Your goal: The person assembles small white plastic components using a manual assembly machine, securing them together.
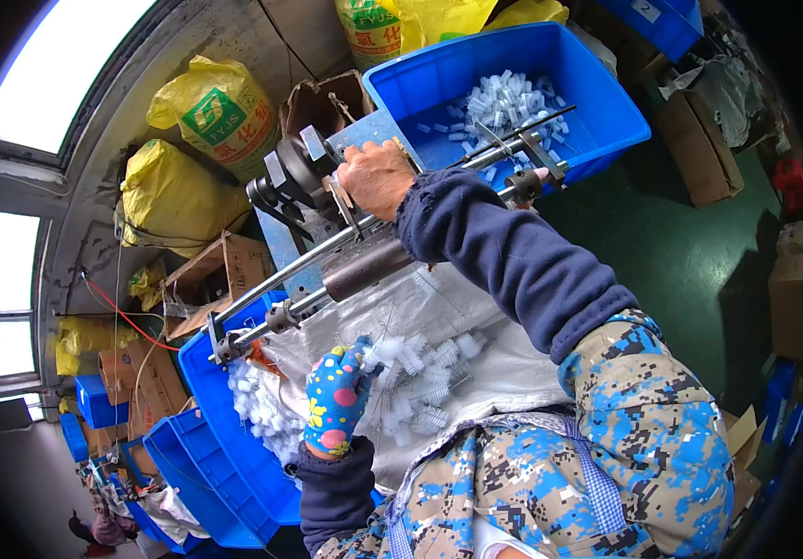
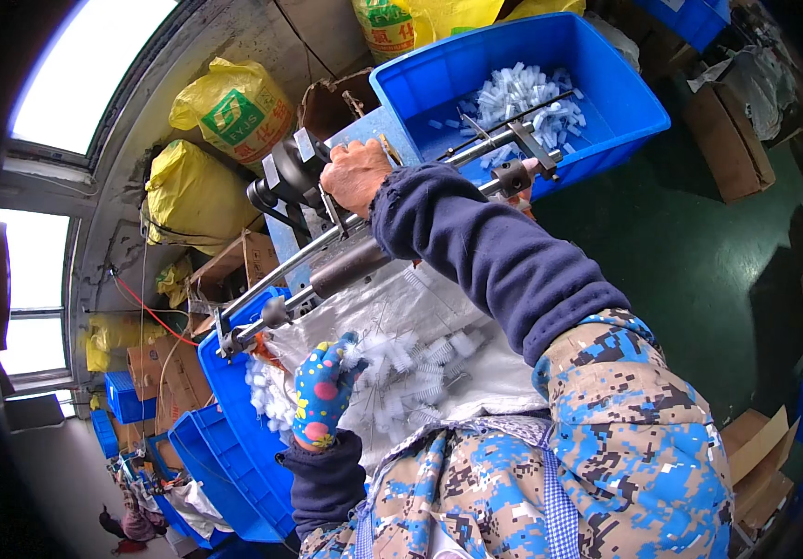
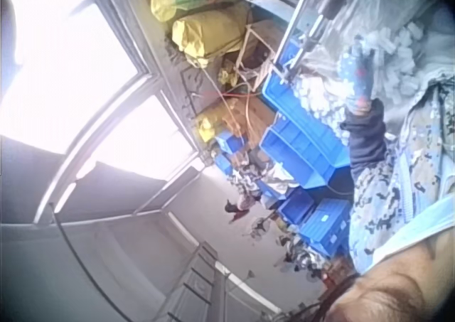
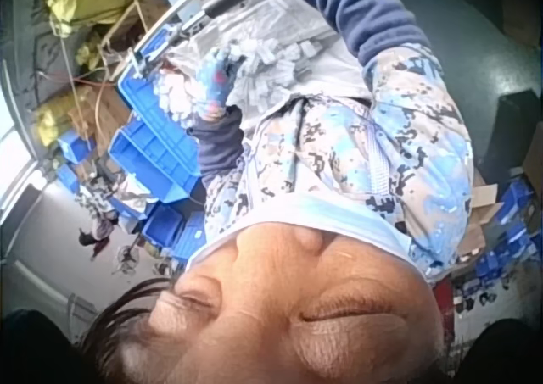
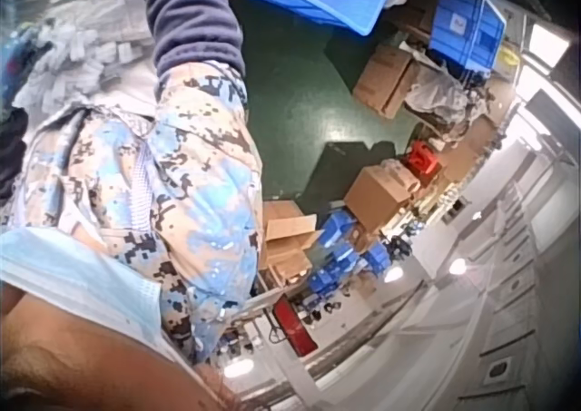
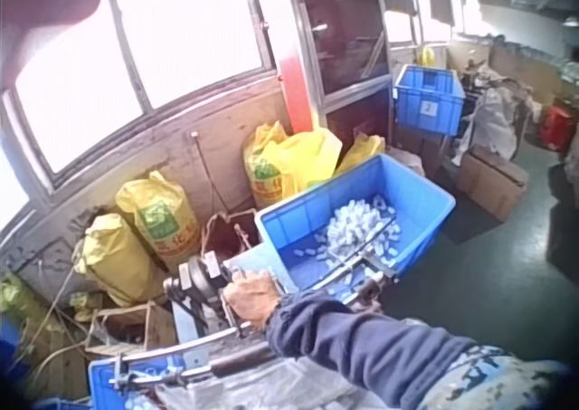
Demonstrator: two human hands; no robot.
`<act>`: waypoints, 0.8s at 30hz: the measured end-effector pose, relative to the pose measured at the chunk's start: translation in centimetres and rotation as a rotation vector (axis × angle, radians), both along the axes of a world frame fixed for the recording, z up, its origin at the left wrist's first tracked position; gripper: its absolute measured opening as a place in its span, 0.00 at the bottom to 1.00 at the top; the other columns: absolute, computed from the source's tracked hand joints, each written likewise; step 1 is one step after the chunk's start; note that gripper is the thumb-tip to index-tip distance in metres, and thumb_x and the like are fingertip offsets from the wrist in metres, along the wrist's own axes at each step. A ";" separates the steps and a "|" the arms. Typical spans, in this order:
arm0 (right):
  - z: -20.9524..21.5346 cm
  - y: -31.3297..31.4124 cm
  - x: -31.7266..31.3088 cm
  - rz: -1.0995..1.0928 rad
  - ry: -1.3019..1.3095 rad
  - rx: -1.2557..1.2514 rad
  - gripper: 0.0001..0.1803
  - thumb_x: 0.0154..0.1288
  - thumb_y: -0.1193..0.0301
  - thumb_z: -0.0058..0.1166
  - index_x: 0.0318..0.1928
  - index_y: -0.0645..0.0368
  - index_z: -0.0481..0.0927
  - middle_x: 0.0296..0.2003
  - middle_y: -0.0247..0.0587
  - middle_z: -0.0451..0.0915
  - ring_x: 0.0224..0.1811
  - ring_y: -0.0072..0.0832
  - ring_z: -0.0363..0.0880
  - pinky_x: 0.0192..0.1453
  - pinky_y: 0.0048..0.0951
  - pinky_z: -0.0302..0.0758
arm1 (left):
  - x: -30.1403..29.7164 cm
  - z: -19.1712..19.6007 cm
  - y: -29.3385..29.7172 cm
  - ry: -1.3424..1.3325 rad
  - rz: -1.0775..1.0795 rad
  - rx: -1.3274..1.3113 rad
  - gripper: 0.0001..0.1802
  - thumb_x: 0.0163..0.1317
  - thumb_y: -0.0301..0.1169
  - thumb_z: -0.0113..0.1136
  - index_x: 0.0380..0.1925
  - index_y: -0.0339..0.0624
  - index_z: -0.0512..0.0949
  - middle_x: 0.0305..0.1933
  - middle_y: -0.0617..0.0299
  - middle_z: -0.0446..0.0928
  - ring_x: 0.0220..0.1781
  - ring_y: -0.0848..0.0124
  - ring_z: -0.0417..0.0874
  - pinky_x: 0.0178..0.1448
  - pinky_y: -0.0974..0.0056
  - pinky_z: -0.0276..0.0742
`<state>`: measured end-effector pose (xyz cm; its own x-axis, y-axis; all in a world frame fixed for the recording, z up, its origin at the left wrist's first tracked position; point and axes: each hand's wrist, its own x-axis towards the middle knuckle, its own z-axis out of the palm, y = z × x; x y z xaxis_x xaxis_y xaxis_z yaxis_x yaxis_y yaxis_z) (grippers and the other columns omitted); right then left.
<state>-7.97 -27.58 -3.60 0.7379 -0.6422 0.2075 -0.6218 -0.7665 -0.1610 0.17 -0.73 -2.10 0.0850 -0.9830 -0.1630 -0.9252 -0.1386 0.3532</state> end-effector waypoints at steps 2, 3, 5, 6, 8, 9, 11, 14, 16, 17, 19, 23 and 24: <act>0.3 0.1 -0.3 0.067 -0.056 0.009 0.11 0.58 0.71 0.49 0.40 0.53 0.81 0.40 0.44 0.78 0.45 0.38 0.77 0.44 0.39 0.73 | 0.1 0.2 0.2 -0.003 -0.089 -0.198 0.29 0.44 0.29 0.65 0.51 0.45 0.73 0.35 0.57 0.75 0.37 0.57 0.76 0.40 0.57 0.71; 0.1 0.0 -0.4 0.069 -0.056 0.009 0.11 0.58 0.71 0.49 0.40 0.53 0.81 0.40 0.44 0.78 0.45 0.38 0.77 0.44 0.39 0.73 | -0.1 0.4 0.1 -0.003 -0.088 -0.198 0.29 0.44 0.29 0.65 0.51 0.45 0.73 0.35 0.57 0.75 0.37 0.57 0.76 0.40 0.57 0.71; -0.2 -0.1 -0.5 0.047 -0.033 0.006 0.11 0.57 0.71 0.50 0.40 0.54 0.81 0.40 0.45 0.78 0.46 0.39 0.77 0.43 0.36 0.75 | -0.5 0.9 -0.2 -0.004 -0.081 -0.206 0.33 0.45 0.27 0.64 0.56 0.45 0.69 0.36 0.56 0.75 0.38 0.57 0.77 0.40 0.58 0.72; -0.1 0.1 -0.1 0.011 -0.018 -0.009 0.11 0.57 0.72 0.51 0.40 0.54 0.81 0.41 0.45 0.78 0.45 0.38 0.77 0.43 0.35 0.75 | -0.6 0.8 0.0 -0.005 -0.080 -0.205 0.33 0.45 0.27 0.64 0.56 0.45 0.69 0.36 0.56 0.75 0.38 0.57 0.77 0.40 0.58 0.72; -0.1 0.3 0.3 -0.027 0.013 -0.019 0.11 0.57 0.72 0.51 0.41 0.54 0.81 0.41 0.44 0.77 0.45 0.38 0.77 0.44 0.35 0.75 | -0.7 0.5 0.3 0.220 0.007 -0.243 0.37 0.45 0.25 0.63 0.59 0.46 0.66 0.38 0.54 0.76 0.38 0.56 0.78 0.39 0.58 0.74; 0.0 0.4 0.5 -0.062 0.047 -0.029 0.11 0.56 0.72 0.52 0.41 0.55 0.81 0.42 0.44 0.77 0.45 0.37 0.77 0.44 0.35 0.75 | -0.6 0.5 0.2 0.220 0.009 -0.243 0.37 0.45 0.25 0.63 0.59 0.46 0.66 0.38 0.54 0.76 0.38 0.56 0.78 0.39 0.58 0.74; 0.3 0.6 0.4 -0.056 0.063 -0.029 0.11 0.56 0.72 0.52 0.41 0.55 0.81 0.42 0.44 0.77 0.46 0.37 0.76 0.44 0.35 0.74 | -0.5 0.7 0.0 0.161 -0.089 -0.305 0.38 0.45 0.23 0.63 0.60 0.47 0.65 0.39 0.53 0.77 0.38 0.55 0.78 0.39 0.58 0.75; 0.3 0.6 0.2 -0.036 0.065 -0.033 0.11 0.56 0.71 0.53 0.41 0.55 0.81 0.43 0.43 0.77 0.46 0.36 0.76 0.44 0.34 0.74 | -0.4 1.2 0.1 0.150 -0.083 -0.282 0.33 0.47 0.20 0.63 0.57 0.44 0.68 0.42 0.53 0.78 0.41 0.55 0.80 0.42 0.61 0.76; 0.1 0.5 0.1 -0.027 0.054 -0.042 0.11 0.56 0.71 0.53 0.40 0.54 0.82 0.43 0.43 0.77 0.47 0.36 0.76 0.43 0.34 0.74 | -0.2 0.6 0.1 0.149 -0.098 -0.300 0.33 0.46 0.22 0.63 0.57 0.45 0.68 0.40 0.53 0.77 0.39 0.55 0.79 0.40 0.60 0.76; 0.0 0.4 0.1 -0.020 0.048 -0.032 0.11 0.56 0.71 0.52 0.40 0.54 0.82 0.43 0.42 0.77 0.47 0.35 0.76 0.44 0.35 0.73 | -0.2 0.4 0.1 0.146 -0.112 -0.316 0.34 0.46 0.24 0.64 0.58 0.46 0.68 0.37 0.53 0.77 0.36 0.55 0.79 0.38 0.58 0.75; 0.3 0.5 0.1 -0.010 0.042 -0.020 0.11 0.57 0.71 0.52 0.40 0.53 0.82 0.44 0.41 0.77 0.47 0.35 0.75 0.45 0.36 0.72 | -0.8 0.4 0.1 0.195 -0.031 -0.324 0.32 0.46 0.24 0.64 0.55 0.45 0.70 0.37 0.54 0.77 0.36 0.55 0.79 0.39 0.59 0.75; 0.9 0.2 0.3 0.010 0.021 0.086 0.13 0.60 0.69 0.47 0.42 0.49 0.82 0.44 0.40 0.77 0.51 0.37 0.71 0.58 0.49 0.60 | -1.2 0.3 0.3 0.270 0.058 -0.353 0.23 0.44 0.25 0.66 0.45 0.41 0.75 0.36 0.55 0.78 0.37 0.56 0.80 0.40 0.60 0.75; 1.0 0.2 0.4 -0.035 0.063 0.033 0.13 0.59 0.69 0.47 0.42 0.50 0.82 0.44 0.41 0.77 0.53 0.37 0.69 0.59 0.51 0.57 | -1.2 0.4 0.3 0.268 0.057 -0.354 0.23 0.44 0.25 0.66 0.45 0.41 0.75 0.36 0.55 0.78 0.37 0.56 0.80 0.40 0.60 0.75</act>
<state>-7.57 -27.36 -2.65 0.7257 -0.6737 0.1400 -0.6579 -0.7389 -0.1454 -1.01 -0.44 -1.68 0.1408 -0.9772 0.1587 -0.7887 -0.0138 0.6146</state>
